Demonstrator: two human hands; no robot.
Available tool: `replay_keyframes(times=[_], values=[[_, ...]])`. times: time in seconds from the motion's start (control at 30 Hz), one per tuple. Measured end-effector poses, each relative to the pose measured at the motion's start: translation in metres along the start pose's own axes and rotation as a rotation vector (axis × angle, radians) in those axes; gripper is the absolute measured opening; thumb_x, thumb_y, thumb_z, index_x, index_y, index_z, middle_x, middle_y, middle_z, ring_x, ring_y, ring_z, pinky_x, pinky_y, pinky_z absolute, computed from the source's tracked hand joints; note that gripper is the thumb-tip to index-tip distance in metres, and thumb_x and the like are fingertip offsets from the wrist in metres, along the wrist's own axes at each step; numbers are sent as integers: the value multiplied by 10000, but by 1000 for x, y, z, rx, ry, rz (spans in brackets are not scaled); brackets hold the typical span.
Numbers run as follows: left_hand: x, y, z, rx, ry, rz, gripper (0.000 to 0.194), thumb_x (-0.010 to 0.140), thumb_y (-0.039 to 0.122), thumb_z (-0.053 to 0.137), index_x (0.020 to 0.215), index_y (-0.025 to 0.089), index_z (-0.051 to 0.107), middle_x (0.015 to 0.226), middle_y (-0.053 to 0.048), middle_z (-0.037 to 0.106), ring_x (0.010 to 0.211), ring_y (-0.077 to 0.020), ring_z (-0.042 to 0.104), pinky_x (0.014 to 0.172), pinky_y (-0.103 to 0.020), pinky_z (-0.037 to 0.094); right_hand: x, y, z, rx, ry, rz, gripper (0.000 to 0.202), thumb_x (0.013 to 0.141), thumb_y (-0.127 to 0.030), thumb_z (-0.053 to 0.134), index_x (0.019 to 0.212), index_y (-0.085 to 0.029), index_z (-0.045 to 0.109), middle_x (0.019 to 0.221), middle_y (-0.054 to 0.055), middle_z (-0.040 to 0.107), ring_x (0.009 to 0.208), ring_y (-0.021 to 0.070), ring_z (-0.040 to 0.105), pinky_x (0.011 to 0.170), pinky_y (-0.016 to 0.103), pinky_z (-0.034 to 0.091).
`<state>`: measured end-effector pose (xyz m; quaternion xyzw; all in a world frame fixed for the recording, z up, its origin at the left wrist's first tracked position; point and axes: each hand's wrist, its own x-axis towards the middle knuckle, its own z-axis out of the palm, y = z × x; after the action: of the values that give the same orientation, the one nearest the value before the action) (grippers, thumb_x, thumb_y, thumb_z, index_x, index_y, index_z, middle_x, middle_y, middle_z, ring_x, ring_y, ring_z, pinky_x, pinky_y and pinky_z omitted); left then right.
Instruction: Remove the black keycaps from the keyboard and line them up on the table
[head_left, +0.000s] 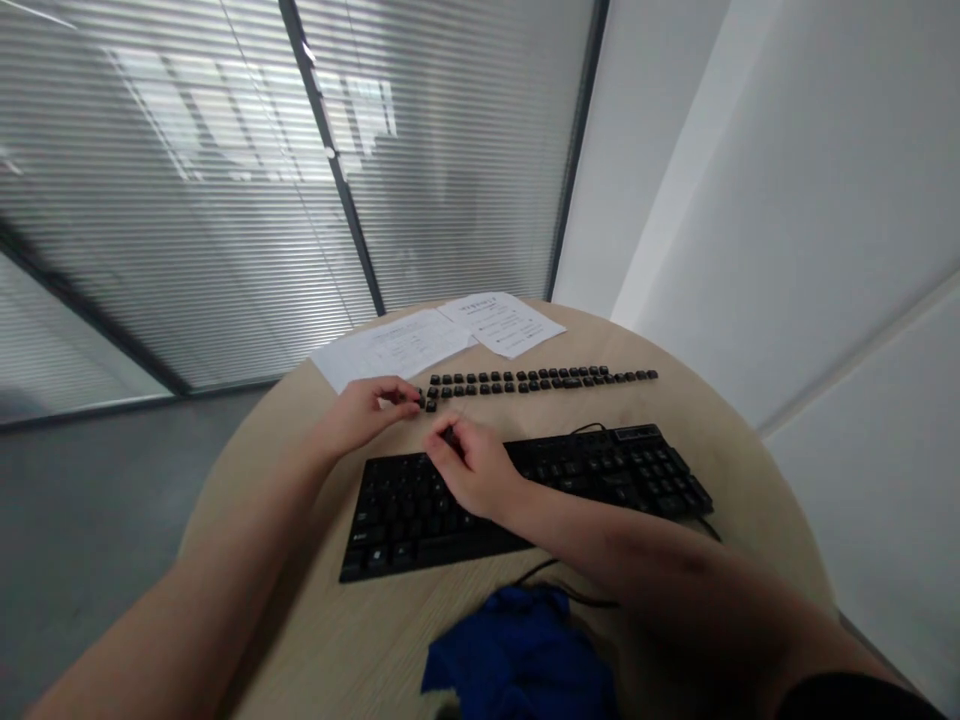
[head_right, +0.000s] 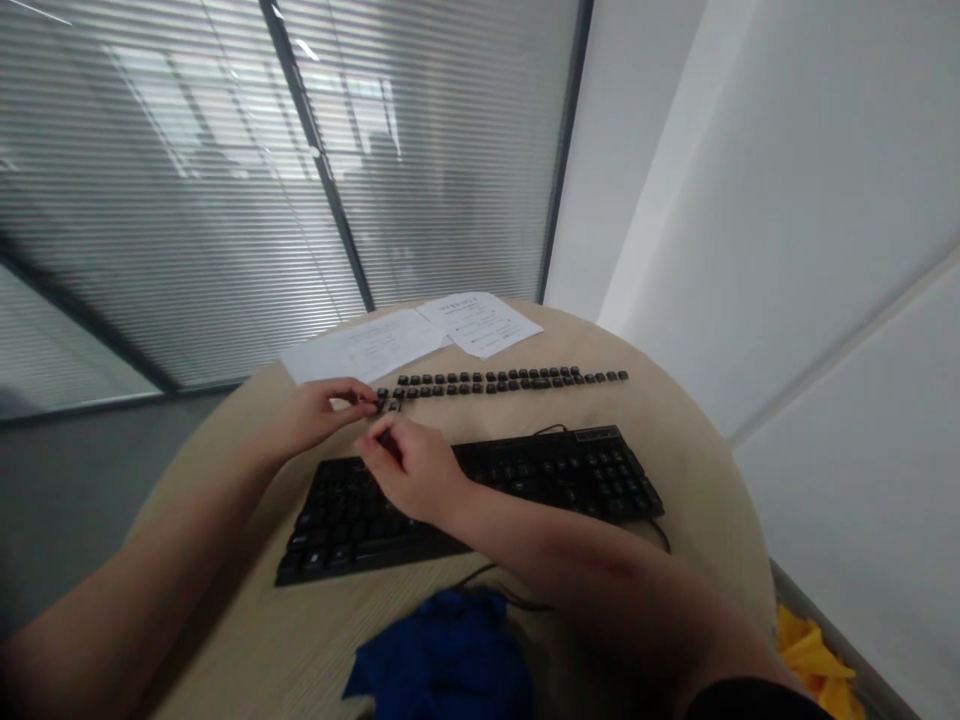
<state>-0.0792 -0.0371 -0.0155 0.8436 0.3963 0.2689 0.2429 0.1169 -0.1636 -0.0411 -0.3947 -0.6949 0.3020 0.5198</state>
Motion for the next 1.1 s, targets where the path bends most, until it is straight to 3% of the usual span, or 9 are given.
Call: replay_keyframes(times=[0.1, 0.17, 0.3, 0.43, 0.67, 0.87, 1.1], values=[[10, 4, 10, 174, 41, 98, 215, 839, 379, 701, 942, 209, 782, 938, -52, 787, 905, -232, 678, 876, -353, 497, -7, -6, 0, -102, -136, -162, 252, 1015, -446, 517, 893, -233, 572, 753, 8, 644, 648, 170, 600, 677, 302, 460], [20, 11, 13, 289, -1, 165, 155, 842, 327, 712, 923, 216, 785, 927, -53, 794, 928, -244, 677, 917, -371, 480, -9, -5, 1, -153, -184, -241, 272, 1020, -453, 500, 878, -233, 574, 802, 36, 692, 672, 181, 632, 691, 309, 475], [38, 23, 18, 402, -75, 250, 96, 828, 268, 736, 901, 224, 780, 902, -44, 789, 946, -253, 666, 1008, -413, 422, -10, -3, 3, -205, -191, -315, 296, 1034, -464, 488, 880, -232, 588, 812, 49, 728, 669, 183, 659, 666, 299, 473], [41, 22, 27, 469, -86, 338, 77, 839, 243, 707, 891, 214, 756, 874, -41, 770, 935, -251, 647, 1033, -445, 395, -10, -4, 4, -223, -160, -370, 319, 1050, -450, 463, 872, -222, 599, 765, 33, 722, 608, 162, 637, 617, 287, 449], [29, 3, 39, 468, -70, 343, 75, 861, 278, 672, 895, 238, 726, 885, -11, 756, 963, -252, 646, 1129, -528, 329, -10, -2, 4, -246, -144, -403, 383, 1071, -484, 422, 878, -212, 610, 770, 31, 727, 619, 157, 645, 610, 281, 457], [30, 2, 44, 521, -94, 336, 101, 846, 285, 685, 912, 249, 751, 871, -23, 755, 1008, -279, 638, 1155, -583, 305, -10, -2, 3, -216, -136, -401, 353, 1066, -472, 456, 884, -211, 607, 789, 30, 732, 617, 148, 634, 640, 272, 484], [31, -2, 42, 586, -85, 324, 107, 837, 306, 702, 897, 239, 759, 845, -42, 741, 980, -282, 638, 1115, -560, 347, -10, -4, 2, -229, -154, -382, 367, 1067, -478, 444, 876, -211, 609, 779, 31, 720, 622, 150, 625, 646, 274, 491]])
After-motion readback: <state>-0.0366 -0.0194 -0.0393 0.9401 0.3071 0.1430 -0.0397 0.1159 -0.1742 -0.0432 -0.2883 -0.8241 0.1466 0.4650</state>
